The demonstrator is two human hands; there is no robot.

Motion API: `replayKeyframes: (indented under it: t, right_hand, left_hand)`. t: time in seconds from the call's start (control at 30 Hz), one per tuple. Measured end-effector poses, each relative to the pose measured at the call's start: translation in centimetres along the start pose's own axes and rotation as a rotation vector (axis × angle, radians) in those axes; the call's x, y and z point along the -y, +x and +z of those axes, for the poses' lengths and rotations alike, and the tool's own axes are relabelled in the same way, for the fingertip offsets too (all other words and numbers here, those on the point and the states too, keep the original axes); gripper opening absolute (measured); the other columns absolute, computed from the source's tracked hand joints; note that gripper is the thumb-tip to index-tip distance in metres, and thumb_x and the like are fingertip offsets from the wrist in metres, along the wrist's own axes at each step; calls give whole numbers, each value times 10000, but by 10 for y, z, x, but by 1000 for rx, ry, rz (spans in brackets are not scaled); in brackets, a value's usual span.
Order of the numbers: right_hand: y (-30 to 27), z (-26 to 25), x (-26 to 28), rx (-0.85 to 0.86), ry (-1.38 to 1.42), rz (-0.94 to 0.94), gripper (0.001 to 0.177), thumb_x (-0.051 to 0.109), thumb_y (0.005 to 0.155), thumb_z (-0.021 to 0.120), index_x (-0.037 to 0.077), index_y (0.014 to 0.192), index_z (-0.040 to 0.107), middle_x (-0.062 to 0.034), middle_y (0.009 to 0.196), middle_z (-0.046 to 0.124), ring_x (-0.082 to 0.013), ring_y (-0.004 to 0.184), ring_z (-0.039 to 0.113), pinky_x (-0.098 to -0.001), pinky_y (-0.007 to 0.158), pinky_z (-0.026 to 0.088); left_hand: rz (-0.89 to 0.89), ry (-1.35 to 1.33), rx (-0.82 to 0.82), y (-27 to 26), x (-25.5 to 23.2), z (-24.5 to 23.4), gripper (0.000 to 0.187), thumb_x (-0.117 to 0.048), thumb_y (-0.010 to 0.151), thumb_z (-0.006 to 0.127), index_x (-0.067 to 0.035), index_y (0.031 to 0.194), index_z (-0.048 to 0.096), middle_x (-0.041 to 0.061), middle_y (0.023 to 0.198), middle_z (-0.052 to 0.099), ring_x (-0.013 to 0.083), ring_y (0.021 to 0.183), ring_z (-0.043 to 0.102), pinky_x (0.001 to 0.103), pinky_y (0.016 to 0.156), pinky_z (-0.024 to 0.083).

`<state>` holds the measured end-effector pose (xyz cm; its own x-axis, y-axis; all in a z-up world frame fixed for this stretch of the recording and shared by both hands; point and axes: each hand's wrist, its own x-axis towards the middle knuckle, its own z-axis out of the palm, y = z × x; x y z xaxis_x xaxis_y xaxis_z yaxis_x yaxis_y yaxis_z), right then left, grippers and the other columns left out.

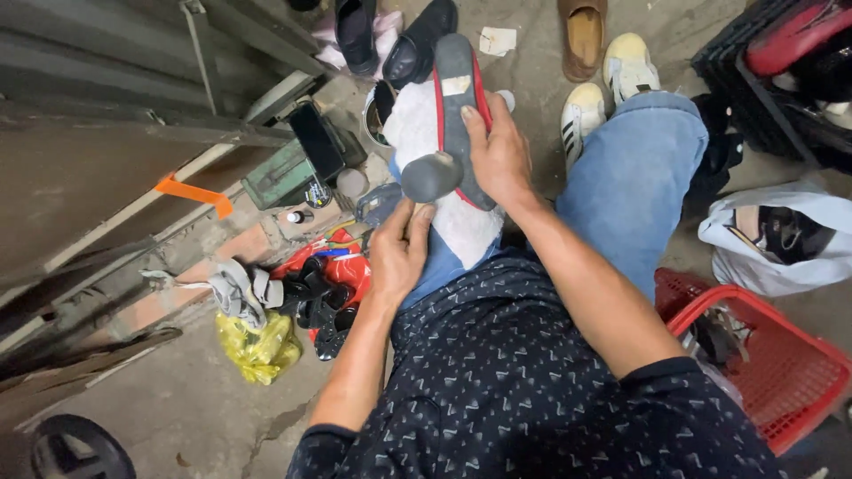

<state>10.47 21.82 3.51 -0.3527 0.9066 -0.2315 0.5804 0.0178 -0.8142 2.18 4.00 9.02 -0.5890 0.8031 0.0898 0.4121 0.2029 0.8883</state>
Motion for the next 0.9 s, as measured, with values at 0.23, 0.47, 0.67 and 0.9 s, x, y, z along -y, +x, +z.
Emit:
replayKeyframes:
  t: [0.23, 0.47, 0.67, 0.9]
  right_hand:
    - [-3, 2, -4, -62, 39, -139, 450, 501, 1032, 389, 163, 1285, 544, -127, 1127, 737, -436, 1011, 675, -516, 831, 490]
    - [5, 0, -7, 6, 38, -34, 467, 552, 999, 370, 189, 1238, 539, -156, 1161, 704, -476, 1012, 643, -556, 801, 471]
    - [2, -55, 3, 366, 166, 105, 323, 423, 989, 579, 178, 1181, 666, -12, 993, 752, -153, 809, 662, -314, 618, 447]
    - [10, -8, -18, 147, 744, 327, 213, 300, 957, 675, 157, 1115, 680, -16, 793, 708, -97, 510, 587, -237, 369, 470]
  left_hand:
    - [-91, 7, 195, -3, -7, -12, 293, -275, 1053, 568, -75, 1224, 696, -47, 857, 599, 75, 772, 454, 294, 629, 405]
    - [28, 63, 118, -4, 5, -9, 331, -183, 1064, 554, -110, 785, 390, -11, 733, 320, 119, 714, 327, 324, 654, 335]
    - [-65, 9, 236, 9, -2, -25, 267, -251, 1080, 544, -131, 846, 498, -32, 732, 381, 95, 684, 351, 295, 606, 315]
    - [-94, 51, 105, 15, 29, -11, 319, -301, 1087, 506, -154, 806, 471, -39, 766, 369, 108, 759, 379, 315, 694, 352]
